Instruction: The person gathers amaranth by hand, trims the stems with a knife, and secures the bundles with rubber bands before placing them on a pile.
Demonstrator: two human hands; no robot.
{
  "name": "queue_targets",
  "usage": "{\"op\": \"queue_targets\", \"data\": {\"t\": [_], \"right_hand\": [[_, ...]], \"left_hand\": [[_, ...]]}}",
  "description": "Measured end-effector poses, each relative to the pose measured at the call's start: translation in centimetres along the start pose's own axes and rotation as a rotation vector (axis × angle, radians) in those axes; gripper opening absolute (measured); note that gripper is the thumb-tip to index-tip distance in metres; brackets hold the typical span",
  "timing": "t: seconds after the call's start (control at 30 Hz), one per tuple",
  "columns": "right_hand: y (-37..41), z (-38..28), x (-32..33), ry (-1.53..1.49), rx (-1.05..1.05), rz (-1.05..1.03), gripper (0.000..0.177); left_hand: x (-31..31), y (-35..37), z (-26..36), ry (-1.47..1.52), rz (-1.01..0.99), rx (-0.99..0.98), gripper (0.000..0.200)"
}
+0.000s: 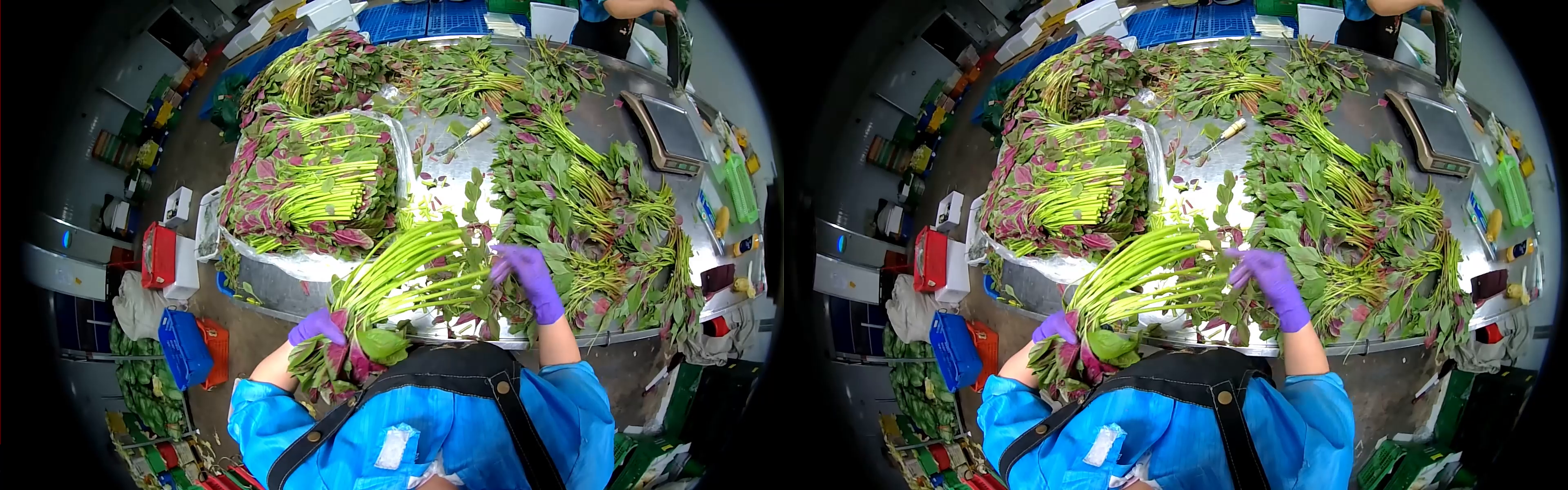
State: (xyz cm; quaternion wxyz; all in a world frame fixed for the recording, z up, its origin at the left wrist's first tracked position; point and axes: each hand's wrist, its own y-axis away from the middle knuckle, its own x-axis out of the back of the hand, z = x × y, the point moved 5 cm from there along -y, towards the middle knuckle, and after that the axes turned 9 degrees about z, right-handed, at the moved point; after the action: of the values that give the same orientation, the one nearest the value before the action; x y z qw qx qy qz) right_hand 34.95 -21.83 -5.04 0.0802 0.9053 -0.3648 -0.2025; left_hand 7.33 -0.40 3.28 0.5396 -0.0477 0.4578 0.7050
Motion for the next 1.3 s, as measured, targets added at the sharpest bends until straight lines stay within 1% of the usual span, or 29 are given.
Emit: {"op": "queue_targets", "data": {"t": [0.03,0.07,0.1,0.13,0.17,0.23,0.27,0.3,0.33,0.37,0.4,0.47,0.57,0.63,0.77,0.8,0.83,0.87,0.93,0.97,1.0,1.07,1.1,1.13,1.17,1.2,1.23,1.27,1.3], "right_hand": [[-0.3,-0.3,2.0,-0.020,0.091,0.089,0.025],[-0.9,1.2,2.5,-0.022,0.094,0.089,0.025],[-1.6,4.2,2.6,0.110,0.000,0.035,0.027],[-1.4,5.1,1.8,0.242,-0.094,-0.019,0.029],[-0.7,6.0,0.0,0.508,-0.048,-0.127,0.033],[0.2,4.0,-6.2,0.451,0.081,-0.189,0.039],[-1.8,12.2,-6.8,0.338,0.401,-0.287,0.047],[-0.4,7.2,-11.0,-0.035,0.199,-0.324,0.033],[-0.2,5.4,-14.1,-0.184,0.162,-0.361,0.031],[0.1,5.4,-16.4,-0.273,0.159,-0.367,0.029],[0.1,5.2,-17.2,-0.327,0.142,-0.353,0.028],[0.1,5.0,-16.0,-0.400,0.095,-0.277,0.025],[-1.5,5.1,-9.0,-0.503,0.066,-0.086,0.020],[-2.5,4.7,-5.7,-0.494,0.048,-0.074,0.019],[-3.3,8.9,1.6,0.819,-0.425,-0.185,0.032],[-2.9,7.9,1.2,0.823,-0.429,-0.185,0.032],[-2.7,3.7,-0.2,0.953,-0.007,-0.098,0.035],[-1.6,-0.5,-2.0,1.057,0.417,-0.004,0.038],[-0.8,-7.1,-6.1,0.689,0.660,-0.021,0.055],[-0.7,-8.9,-7.7,0.639,0.691,-0.124,0.056],[-0.7,-10.2,-9.2,0.586,0.720,-0.227,0.058],[-1.3,-11.2,-12.3,0.361,0.623,-0.569,0.058],[-2.0,-10.1,-13.4,0.361,0.619,-0.558,0.058],[-2.8,-6.9,-15.1,0.301,0.386,-0.811,0.056],[-3.0,-3.6,-16.4,0.224,0.144,-1.049,0.053],[-1.9,-2.4,-16.9,0.136,-0.104,-1.275,0.051],[-0.8,-1.6,-16.7,0.131,-0.112,-1.270,0.050],[0.3,-0.6,-15.8,-0.070,-0.481,-1.197,0.048],[0.1,0.7,-14.7,-0.025,-0.495,-1.249,0.046]], "left_hand": [[0.0,0.2,0.0,-0.014,-0.002,-0.002,0.078],[0.0,0.3,0.1,-0.027,-0.009,-0.003,0.079],[-0.1,0.3,0.1,-0.038,-0.009,-0.006,0.079],[-0.1,0.5,0.1,-0.050,-0.012,-0.009,0.079],[-0.1,0.5,0.1,-0.060,-0.013,-0.009,0.079],[-0.1,0.3,0.2,-0.082,-0.019,-0.005,0.079],[-0.2,0.4,0.1,-0.090,-0.024,-0.002,0.080],[-0.2,0.3,0.1,-0.097,-0.025,-0.002,0.080],[-0.3,0.4,-0.1,-0.100,-0.027,0.002,0.080],[-0.3,0.4,0.0,-0.111,-0.027,0.000,0.080],[-0.3,0.5,-0.1,-0.118,-0.028,-0.001,0.080],[-0.1,0.5,-0.1,-0.140,-0.031,-0.002,0.081],[-0.1,0.5,0.3,-0.200,-0.050,-0.017,0.081],[0.1,0.6,0.8,-0.265,-0.070,-0.040,0.081],[0.5,-0.1,2.0,-0.433,-0.121,-0.077,0.082],[0.6,-0.5,2.3,-0.464,-0.132,-0.083,0.082],[0.4,-1.0,2.6,-0.462,-0.137,-0.083,0.082],[0.2,-1.6,2.8,-0.536,-0.113,-0.029,0.084],[0.1,-2.8,2.9,-0.687,-0.069,0.085,0.088],[2.7,-3.3,1.6,-0.648,0.040,0.310,0.086],[2.1,-3.9,1.7,-0.652,0.030,0.313,0.086],[-1.6,-4.9,2.3,-0.734,-0.324,0.114,0.084],[-2.6,-5.1,2.3,-0.739,-0.381,0.105,0.081],[-2.8,-5.3,2.2,-0.742,-0.390,0.116,0.081],[-2.9,-5.3,1.8,-0.773,-0.441,0.180,0.080],[-2.9,-5.3,1.4,-0.805,-0.492,0.246,0.078],[-3.0,-5.3,1.5,-0.897,-0.572,0.301,0.074],[-2.9,-5.3,1.5,-0.897,-0.580,0.317,0.074],[-2.8,-5.0,1.3,-0.941,-0.663,0.314,0.074]]}}
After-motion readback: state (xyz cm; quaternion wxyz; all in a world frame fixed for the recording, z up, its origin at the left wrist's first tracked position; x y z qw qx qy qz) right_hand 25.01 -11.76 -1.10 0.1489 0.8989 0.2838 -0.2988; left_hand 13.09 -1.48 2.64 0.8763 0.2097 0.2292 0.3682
